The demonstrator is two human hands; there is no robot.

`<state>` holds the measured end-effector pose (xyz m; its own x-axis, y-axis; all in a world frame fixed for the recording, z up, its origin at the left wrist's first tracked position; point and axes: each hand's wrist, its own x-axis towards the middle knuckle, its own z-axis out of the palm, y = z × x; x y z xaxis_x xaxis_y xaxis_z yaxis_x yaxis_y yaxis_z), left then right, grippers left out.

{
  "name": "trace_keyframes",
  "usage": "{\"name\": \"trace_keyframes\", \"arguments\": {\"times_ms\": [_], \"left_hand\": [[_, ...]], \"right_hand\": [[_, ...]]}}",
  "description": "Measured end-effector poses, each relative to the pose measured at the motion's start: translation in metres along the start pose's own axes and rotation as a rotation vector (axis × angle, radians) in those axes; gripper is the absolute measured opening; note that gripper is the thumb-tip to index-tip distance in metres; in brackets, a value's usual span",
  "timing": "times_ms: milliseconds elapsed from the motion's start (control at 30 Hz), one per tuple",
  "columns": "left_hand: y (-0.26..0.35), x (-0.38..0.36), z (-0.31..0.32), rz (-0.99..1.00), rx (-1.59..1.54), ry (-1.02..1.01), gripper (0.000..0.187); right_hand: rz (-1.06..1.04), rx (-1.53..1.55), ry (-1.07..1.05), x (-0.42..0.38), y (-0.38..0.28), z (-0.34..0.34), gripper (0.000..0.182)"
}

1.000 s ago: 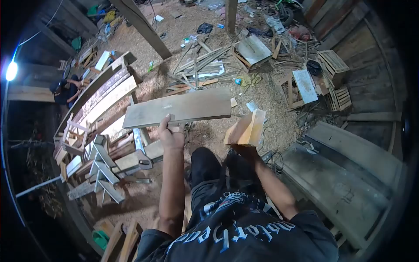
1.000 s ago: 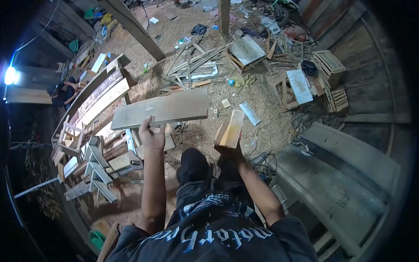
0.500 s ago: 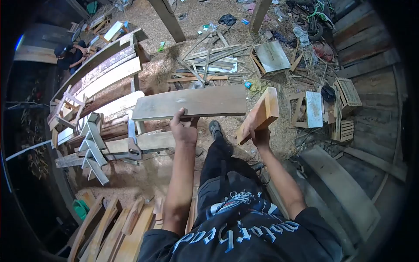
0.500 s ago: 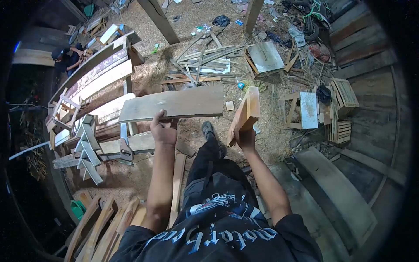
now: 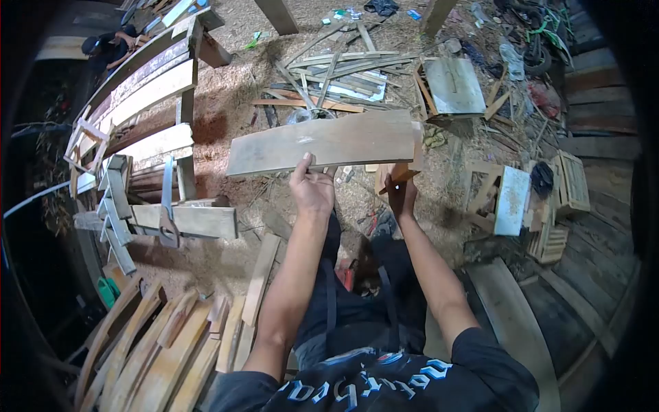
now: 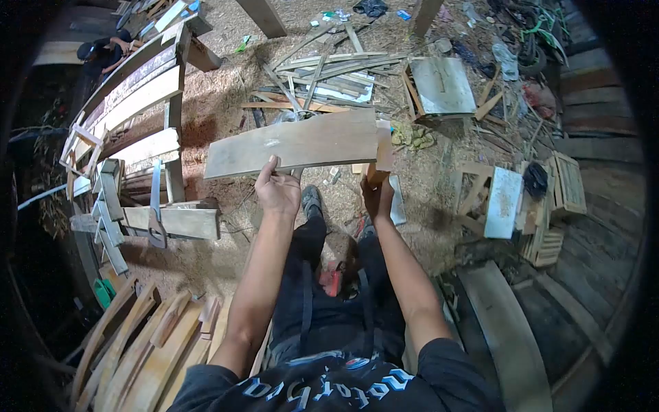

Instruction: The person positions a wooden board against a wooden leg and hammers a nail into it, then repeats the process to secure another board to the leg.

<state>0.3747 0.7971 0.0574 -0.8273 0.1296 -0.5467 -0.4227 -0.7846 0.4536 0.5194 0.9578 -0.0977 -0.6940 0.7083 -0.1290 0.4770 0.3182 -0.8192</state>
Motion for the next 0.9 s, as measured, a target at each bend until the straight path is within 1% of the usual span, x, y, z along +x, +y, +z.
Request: {"name": "trace_keyframes", "arguments": {"times_ms": [100, 133, 167, 233, 300, 333, 433, 467, 500, 567, 600, 633, 667, 700, 767, 833, 867, 900], "left_hand": [[-0.037, 0.021, -0.026, 0.056, 0.011, -0.022, 0.033], [-0.048, 0.029, -0.038, 0.07, 0.015, -0.029, 0.033], [-0.059, 0.038, -0.051, 0.082, 0.021, -0.032, 0.033], [-0.075, 0.054, -0.081, 0.101, 0.042, -0.035, 0.033], [-0.089, 0.069, -0.104, 0.142, 0.084, -0.044, 0.033], [-0.095, 0.073, -0.114, 0.159, 0.099, -0.045, 0.032], [-0.111, 0.084, -0.135, 0.2, 0.041, -0.074, 0.033], [-0.112, 0.083, -0.137, 0.195, 0.021, -0.106, 0.034], [-0.113, 0.087, -0.14, 0.236, 0.021, -0.109, 0.036], [-0.115, 0.09, -0.151, 0.31, 0.026, -0.106, 0.04], [-0.11, 0.088, -0.151, 0.319, 0.024, -0.096, 0.039], [-0.106, 0.093, -0.152, 0.355, 0.032, -0.132, 0.039], [-0.102, 0.098, -0.157, 0.392, 0.043, -0.161, 0.038], [-0.099, 0.102, -0.162, 0.425, 0.058, -0.183, 0.037], [-0.095, 0.117, -0.166, 0.458, 0.053, -0.226, 0.033], [-0.086, 0.116, -0.154, 0.483, 0.065, -0.253, 0.028], [-0.09, 0.11, -0.143, 0.522, 0.019, -0.199, 0.029], [-0.091, 0.102, -0.137, 0.539, 0.042, -0.16, 0.03]], "right_hand": [[-0.128, 0.178, 0.019, 0.021, 0.075, 0.046, 0.028], [-0.133, 0.256, 0.039, 0.025, 0.093, 0.059, 0.026], [-0.22, 0.243, 0.068, 0.032, 0.112, 0.07, 0.022], [-0.29, 0.296, 0.065, 0.043, 0.14, 0.095, 0.025], [-0.244, 0.375, 0.089, 0.049, 0.157, 0.109, 0.028], [-0.221, 0.407, 0.098, 0.048, 0.158, 0.11, 0.029], [-0.269, 0.229, 0.092, 0.049, 0.149, 0.101, 0.033], [-0.272, 0.186, 0.031, 0.049, 0.153, 0.098, 0.041], [-0.332, 0.133, 0.057, 0.049, 0.143, 0.094, 0.057], [-0.608, 0.173, 0.067, 0.054, 0.127, 0.08, 0.078], [-0.501, 0.271, -0.114, 0.057, 0.121, 0.067, 0.099], [-0.736, 0.168, 0.004, 0.072, 0.125, 0.067, 0.117], [-0.758, 0.318, -0.048, 0.085, 0.129, 0.072, 0.122], [-0.77, 0.465, -0.11, 0.095, 0.118, 0.068, 0.128], [-0.845, 0.56, -0.224, 0.107, 0.088, 0.055, 0.118], [-0.84, 0.597, -0.292, 0.104, 0.075, 0.055, 0.113], [-0.817, 0.582, -0.298, 0.104, 0.069, 0.057, 0.112], [-0.786, 0.565, -0.312, 0.102, 0.066, 0.06, 0.111]]}}
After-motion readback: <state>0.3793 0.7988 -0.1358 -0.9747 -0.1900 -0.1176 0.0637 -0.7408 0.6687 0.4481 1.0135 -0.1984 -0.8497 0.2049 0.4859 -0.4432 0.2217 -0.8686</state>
